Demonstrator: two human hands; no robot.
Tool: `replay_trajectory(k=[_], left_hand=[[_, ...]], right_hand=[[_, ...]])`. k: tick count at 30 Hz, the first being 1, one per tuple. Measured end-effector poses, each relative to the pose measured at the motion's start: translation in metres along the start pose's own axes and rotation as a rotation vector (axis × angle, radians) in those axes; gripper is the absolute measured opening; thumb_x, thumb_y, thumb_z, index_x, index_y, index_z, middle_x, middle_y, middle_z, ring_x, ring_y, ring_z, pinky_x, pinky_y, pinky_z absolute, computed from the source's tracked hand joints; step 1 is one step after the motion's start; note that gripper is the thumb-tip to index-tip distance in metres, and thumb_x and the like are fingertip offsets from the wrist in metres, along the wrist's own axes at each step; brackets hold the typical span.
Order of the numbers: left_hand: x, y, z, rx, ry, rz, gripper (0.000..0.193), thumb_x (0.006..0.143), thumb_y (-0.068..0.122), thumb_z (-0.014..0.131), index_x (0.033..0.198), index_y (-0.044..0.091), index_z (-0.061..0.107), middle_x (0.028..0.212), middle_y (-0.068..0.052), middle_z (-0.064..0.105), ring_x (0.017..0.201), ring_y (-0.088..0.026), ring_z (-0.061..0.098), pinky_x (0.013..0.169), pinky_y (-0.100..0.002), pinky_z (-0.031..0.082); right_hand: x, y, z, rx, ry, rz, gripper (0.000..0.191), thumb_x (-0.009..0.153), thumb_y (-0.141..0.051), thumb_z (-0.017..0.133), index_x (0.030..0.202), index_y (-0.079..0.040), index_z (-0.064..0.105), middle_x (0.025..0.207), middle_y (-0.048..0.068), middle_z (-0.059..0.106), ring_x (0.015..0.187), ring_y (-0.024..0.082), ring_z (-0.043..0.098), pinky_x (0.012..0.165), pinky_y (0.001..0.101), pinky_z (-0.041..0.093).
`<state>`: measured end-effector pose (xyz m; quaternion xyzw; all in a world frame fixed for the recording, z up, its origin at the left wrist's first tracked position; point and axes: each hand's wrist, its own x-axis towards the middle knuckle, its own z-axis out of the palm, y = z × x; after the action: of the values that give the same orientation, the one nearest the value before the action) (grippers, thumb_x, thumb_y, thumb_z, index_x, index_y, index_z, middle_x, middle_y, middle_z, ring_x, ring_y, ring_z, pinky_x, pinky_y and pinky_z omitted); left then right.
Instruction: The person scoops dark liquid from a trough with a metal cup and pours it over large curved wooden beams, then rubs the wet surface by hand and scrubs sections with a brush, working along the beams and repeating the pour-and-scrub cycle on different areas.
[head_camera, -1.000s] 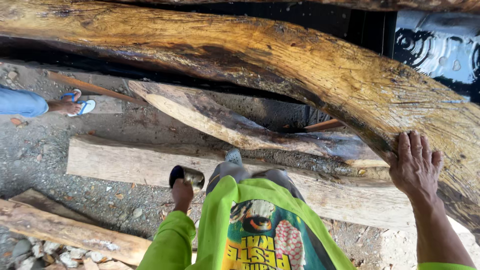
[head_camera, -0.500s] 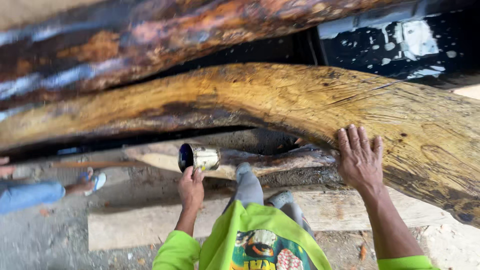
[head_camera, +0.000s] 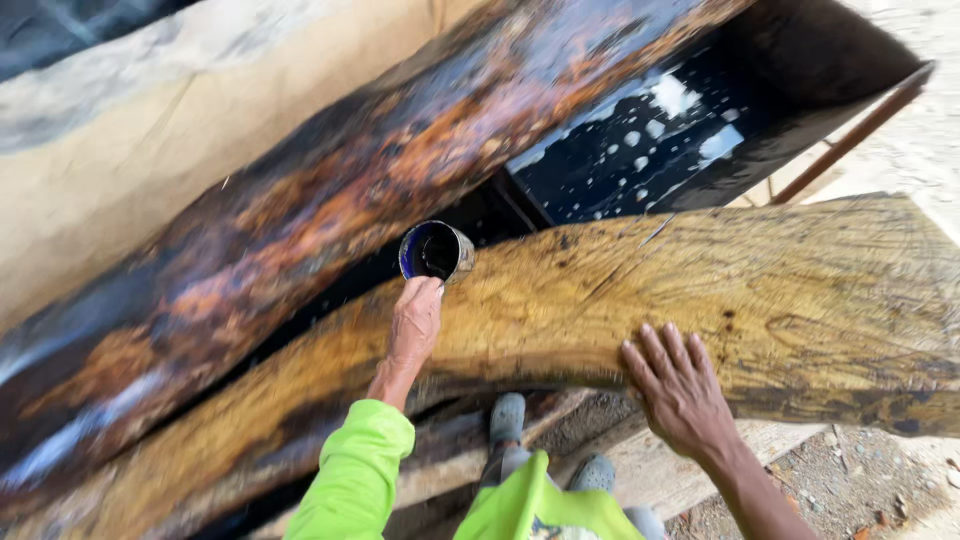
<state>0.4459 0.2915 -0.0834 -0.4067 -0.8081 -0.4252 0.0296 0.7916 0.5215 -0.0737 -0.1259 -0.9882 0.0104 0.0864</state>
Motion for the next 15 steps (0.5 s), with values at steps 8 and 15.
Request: replay_trajectory(k=[8, 15], left_hand=[[0.127, -0.148, 0.082, 0.339, -0.489, 0.194, 0.012, 0.093, 0.007, 0.053, 0.094, 0.006, 0.065, 0.097, -0.017, 0.062, 0.094, -0.037, 0.064, 0.081, -0.048, 0.053], [0.168, -0.221, 0.159, 0.533, -0.808, 0.088, 0.023, 0.095, 0.009, 0.05, 0.099, 0.004, 0.073, 0.112, -0.023, 0.067, 0.101, -0.041, 0.069, 0.084, -0.05, 0.058]], right_hand=[[0.034, -0.008, -0.01, 0.043, -0.021, 0.05, 0.06, 0.103, -0.048, 0.029, 0.156, -0.021, 0.028, 0.163, 0.009, 0.024, 0.153, 0.031, 0.016, 0.125, 0.0501, 0.009], [0.065, -0.007, -0.005, 0.097, -0.158, 0.11, 0.062, 0.098, -0.044, 0.032, 0.155, -0.022, 0.027, 0.163, 0.007, 0.022, 0.151, 0.028, 0.015, 0.123, 0.0489, 0.008]])
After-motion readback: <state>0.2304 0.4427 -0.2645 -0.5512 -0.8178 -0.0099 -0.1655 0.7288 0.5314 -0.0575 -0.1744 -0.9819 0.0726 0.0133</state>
